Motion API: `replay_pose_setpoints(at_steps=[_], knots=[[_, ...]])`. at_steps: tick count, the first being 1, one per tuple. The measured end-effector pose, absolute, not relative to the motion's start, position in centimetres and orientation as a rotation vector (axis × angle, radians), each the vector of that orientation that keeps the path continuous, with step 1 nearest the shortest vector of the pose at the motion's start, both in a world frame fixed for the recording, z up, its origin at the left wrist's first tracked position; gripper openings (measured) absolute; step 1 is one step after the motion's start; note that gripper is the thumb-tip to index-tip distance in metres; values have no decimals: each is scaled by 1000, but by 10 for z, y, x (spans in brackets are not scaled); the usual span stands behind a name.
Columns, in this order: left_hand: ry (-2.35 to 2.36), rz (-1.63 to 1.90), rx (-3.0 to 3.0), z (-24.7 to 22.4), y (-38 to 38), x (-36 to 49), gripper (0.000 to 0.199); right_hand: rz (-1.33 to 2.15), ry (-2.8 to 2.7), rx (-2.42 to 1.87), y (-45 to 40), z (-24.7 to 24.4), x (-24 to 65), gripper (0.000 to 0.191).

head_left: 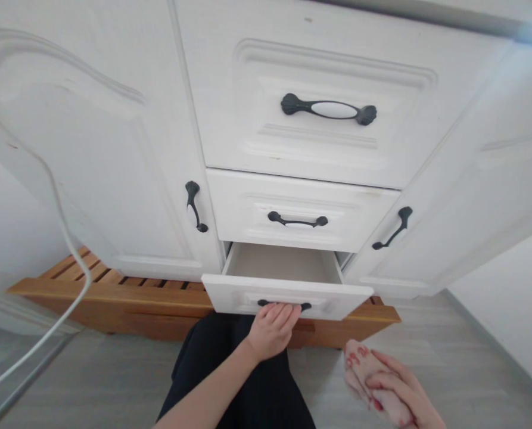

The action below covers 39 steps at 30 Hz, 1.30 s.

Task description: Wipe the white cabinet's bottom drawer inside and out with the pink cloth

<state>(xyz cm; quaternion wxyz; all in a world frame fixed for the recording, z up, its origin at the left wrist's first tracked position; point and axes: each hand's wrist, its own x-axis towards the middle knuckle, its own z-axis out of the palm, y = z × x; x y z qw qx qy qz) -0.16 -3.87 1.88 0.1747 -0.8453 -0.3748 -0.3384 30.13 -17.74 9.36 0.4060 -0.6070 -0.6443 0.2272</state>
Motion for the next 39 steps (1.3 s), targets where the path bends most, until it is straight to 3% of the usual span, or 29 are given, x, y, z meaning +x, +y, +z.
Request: replay_pose_setpoints(at_steps=[8, 16, 22, 28, 32, 39], knots=[[-1198, -777, -2560, 44, 34, -2, 62, 584, -1555, -1461, -141, 97, 265, 16], [-1163, -708, -2671, 43, 49, -3, 66, -85, -1453, -1355, -64, 137, 248, 15], [-1200, -747, -2669, 60, 26, -17, 72, -402, -1655, -1285, 21, 117, 254, 26], [-1701, -998, -2434, -13, -45, -60, 64, -447, -1613, -1290, 35, 97, 223, 29], [-2322, -1361, -1992, -66, -83, -58, 38, -445, -1768, -1128, 40, 97, 152, 27], [-2445, -1641, -2042, -71, -84, -55, 36, -415, -2131, -978, 60, 107, -4, 24]])
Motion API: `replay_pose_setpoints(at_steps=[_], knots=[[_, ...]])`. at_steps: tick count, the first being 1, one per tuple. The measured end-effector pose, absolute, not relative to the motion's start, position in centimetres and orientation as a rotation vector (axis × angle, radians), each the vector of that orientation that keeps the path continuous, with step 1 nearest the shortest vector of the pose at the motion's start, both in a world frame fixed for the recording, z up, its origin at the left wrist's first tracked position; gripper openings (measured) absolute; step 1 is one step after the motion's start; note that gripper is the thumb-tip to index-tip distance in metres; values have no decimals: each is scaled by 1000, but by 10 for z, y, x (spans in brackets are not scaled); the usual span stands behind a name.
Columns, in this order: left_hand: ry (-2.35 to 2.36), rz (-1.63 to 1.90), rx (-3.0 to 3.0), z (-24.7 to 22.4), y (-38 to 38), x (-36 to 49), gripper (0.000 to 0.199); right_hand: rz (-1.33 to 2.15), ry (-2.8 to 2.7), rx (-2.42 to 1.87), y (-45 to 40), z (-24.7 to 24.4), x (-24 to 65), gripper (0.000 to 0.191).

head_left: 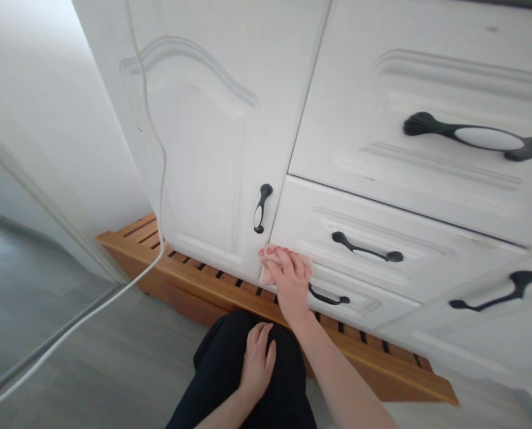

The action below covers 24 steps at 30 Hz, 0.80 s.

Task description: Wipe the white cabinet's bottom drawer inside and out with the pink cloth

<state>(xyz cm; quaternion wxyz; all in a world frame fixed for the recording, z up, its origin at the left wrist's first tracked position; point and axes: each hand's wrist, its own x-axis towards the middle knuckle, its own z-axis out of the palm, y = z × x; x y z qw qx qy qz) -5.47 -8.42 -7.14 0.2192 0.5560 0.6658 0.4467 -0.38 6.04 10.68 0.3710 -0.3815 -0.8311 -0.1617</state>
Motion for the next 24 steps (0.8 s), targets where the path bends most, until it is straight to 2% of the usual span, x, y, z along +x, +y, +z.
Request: replay_pose_setpoints(at_steps=[5, 11, 16, 20, 24], knots=[[1820, 1258, 1552, -72, -81, -64, 37, -412, -2575, -749, 77, 111, -41, 38], [1806, 1270, 1544, -71, -79, -64, 35, -437, -2706, -605, 81, 120, 24, 42], [1801, 1265, 1543, -69, -78, -63, 35, -606, -2664, -725, 69, 127, 109, 48], [1827, 1253, 1540, -70, -79, -64, 35, -607, -2629, -1011, 54, 125, 179, 58], [1819, 1246, 1546, -71, -81, -65, 36, -695, -2536, -1233, 37, 118, 253, 58]])
